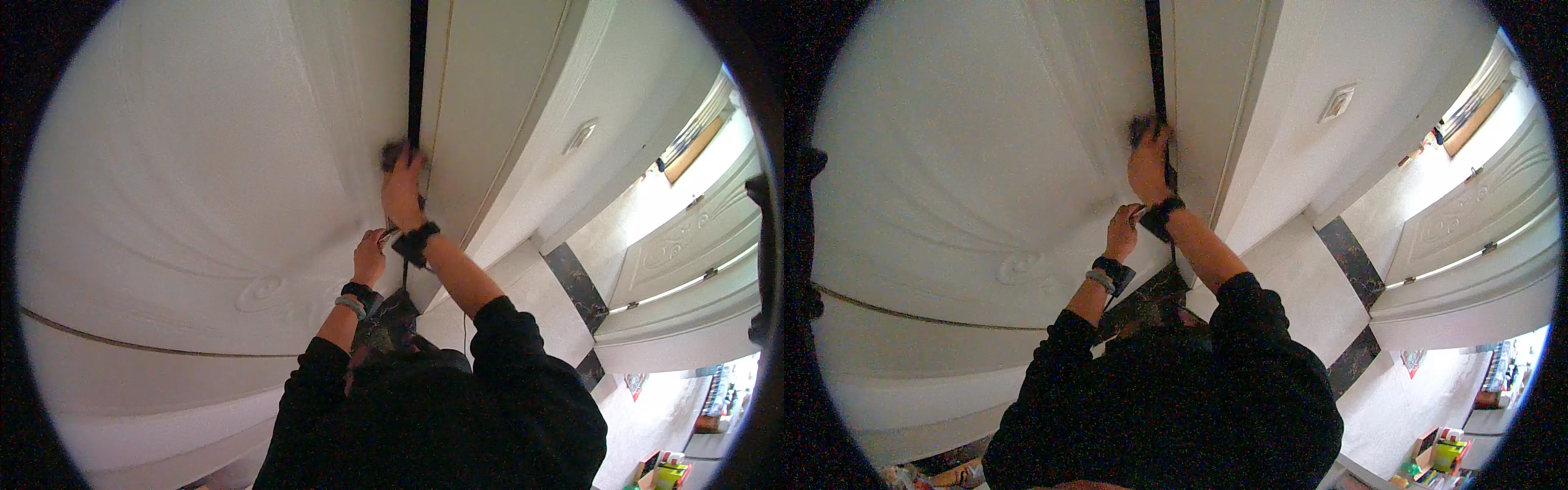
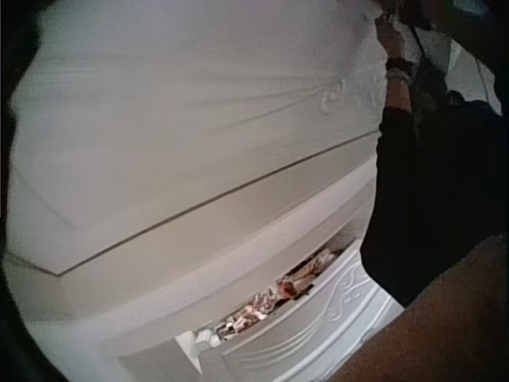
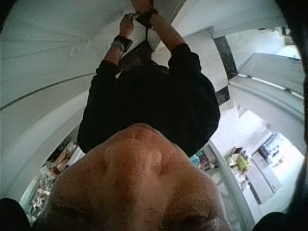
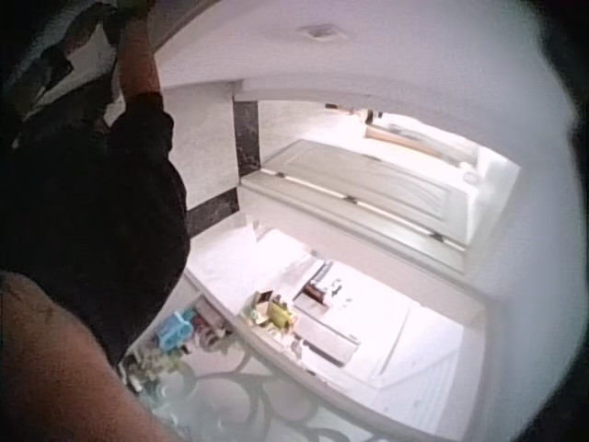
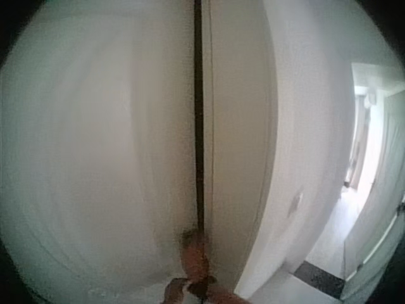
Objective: The person walks from a balcony into a bedroom and then to a hallway, carrying a small blue container. They then use a dark cloth to wipe the surface of a white door, focusing on the handle area and the door frame.
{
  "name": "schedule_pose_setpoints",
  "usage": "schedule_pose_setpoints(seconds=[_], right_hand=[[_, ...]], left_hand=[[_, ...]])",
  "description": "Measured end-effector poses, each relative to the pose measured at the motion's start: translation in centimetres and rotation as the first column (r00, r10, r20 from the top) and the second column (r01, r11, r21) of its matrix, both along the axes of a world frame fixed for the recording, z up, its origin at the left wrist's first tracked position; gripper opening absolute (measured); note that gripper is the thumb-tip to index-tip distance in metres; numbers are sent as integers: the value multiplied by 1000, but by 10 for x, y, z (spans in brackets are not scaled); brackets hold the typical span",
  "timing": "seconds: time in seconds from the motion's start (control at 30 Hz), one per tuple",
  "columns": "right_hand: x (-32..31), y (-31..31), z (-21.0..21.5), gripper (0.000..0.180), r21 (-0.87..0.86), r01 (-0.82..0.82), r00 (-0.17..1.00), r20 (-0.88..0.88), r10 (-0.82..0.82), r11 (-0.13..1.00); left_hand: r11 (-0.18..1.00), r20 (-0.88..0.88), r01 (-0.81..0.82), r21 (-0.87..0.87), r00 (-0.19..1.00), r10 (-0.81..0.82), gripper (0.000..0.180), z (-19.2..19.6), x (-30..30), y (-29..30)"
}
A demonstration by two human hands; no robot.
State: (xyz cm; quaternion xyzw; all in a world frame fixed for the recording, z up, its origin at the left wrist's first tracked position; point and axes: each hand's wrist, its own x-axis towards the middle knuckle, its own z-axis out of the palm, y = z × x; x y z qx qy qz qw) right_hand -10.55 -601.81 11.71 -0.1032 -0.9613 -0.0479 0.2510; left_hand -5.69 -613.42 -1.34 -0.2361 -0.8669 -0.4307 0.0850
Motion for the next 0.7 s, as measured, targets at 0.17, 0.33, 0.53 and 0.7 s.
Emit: schedule_pose_setpoints(seconds=[0.17, 0.33, 0.53, 0.7], right_hand=[[1, 0, 8, 67, -555, -382, 892, -430, 139, 738], [-24, 2, 47, 69, -330, -554, 688, -699, 198, 764], [27, -15, -31, 72, -579, -386, 921, -287, 263, 718], [-17, -20, 35, 72, -435, -647, 722, -614, 320, 626]], left_hand=[[997, 31, -43, -59, 999, 45, 25, -5, -1, 1], [998, 28, -35, -56, 999, 36, 25, -5, 1, 0], [997, 48, -48, 59, 998, 45, 27, -1, 2, -1], [999, -21, -49, 20, 999, 49, 27, -17, -5, -3]])
